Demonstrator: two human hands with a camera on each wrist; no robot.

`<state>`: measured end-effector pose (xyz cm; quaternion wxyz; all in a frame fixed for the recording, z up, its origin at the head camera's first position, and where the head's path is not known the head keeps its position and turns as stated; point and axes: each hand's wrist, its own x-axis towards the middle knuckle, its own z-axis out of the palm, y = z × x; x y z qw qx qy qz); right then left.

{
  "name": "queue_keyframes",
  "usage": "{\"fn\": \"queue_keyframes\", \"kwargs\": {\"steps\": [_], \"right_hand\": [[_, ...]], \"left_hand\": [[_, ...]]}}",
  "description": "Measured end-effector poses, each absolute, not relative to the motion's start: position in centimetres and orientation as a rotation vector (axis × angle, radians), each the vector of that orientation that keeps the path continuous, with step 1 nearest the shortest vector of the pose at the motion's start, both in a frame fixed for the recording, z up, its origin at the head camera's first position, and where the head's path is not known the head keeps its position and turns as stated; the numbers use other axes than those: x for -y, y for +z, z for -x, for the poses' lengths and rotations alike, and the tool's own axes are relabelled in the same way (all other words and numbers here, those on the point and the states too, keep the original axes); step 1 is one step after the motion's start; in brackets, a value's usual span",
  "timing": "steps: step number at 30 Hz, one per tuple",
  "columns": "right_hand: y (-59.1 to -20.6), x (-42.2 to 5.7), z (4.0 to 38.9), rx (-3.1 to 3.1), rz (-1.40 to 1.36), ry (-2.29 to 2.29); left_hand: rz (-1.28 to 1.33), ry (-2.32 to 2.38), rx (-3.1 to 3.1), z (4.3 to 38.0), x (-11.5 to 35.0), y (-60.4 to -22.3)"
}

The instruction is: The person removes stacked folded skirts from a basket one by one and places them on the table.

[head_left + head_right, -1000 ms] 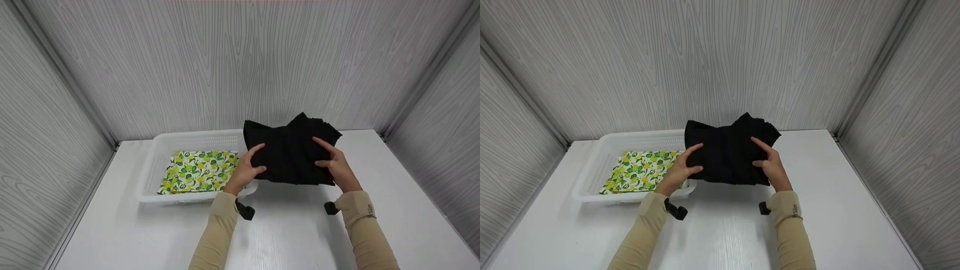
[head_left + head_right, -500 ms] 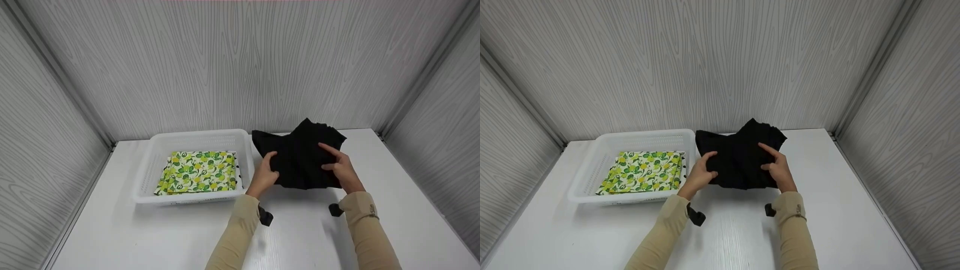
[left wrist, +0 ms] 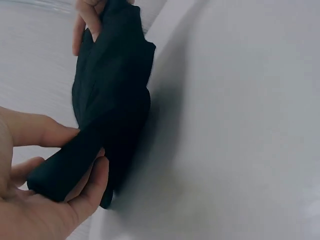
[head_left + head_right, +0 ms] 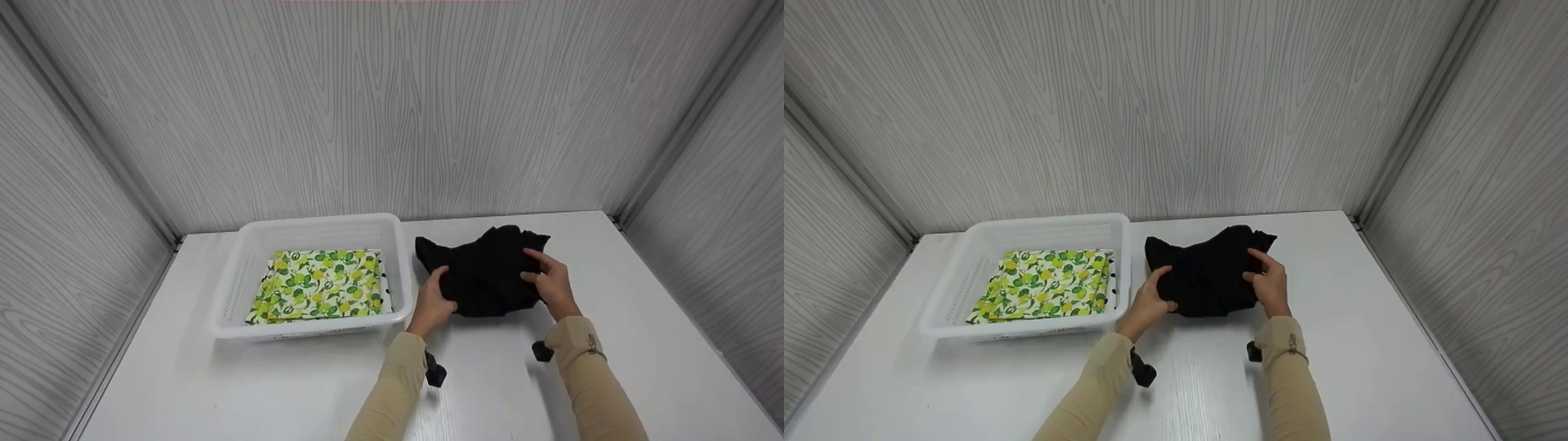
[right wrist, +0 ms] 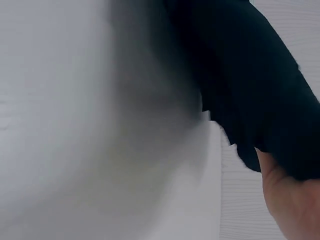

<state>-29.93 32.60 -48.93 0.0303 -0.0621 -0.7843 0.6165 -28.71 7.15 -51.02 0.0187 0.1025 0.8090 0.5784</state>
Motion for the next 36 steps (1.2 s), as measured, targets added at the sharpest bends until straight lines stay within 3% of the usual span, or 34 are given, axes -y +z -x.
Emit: {"fn": "queue_keyframes", "kwargs": {"steps": [7, 15, 36], "right_hand": [[-49.8, -32.2, 30.7, 2.405, 0.359, 1.964], [-50.9, -32.5, 31.1, 2.606, 0.193, 1.957], [-49.8, -32.5, 30.2, 2.937, 0.176, 1.142]], "left_hand": [[-0.196, 1.923, -2.335, 28.9, -6.5, -52.4], [-0.134, 1.826, -2.386, 29.0, -5.9, -53.9], [-0.197, 1.586, -2.774, 28.1, -5.9, -53.1]]}}
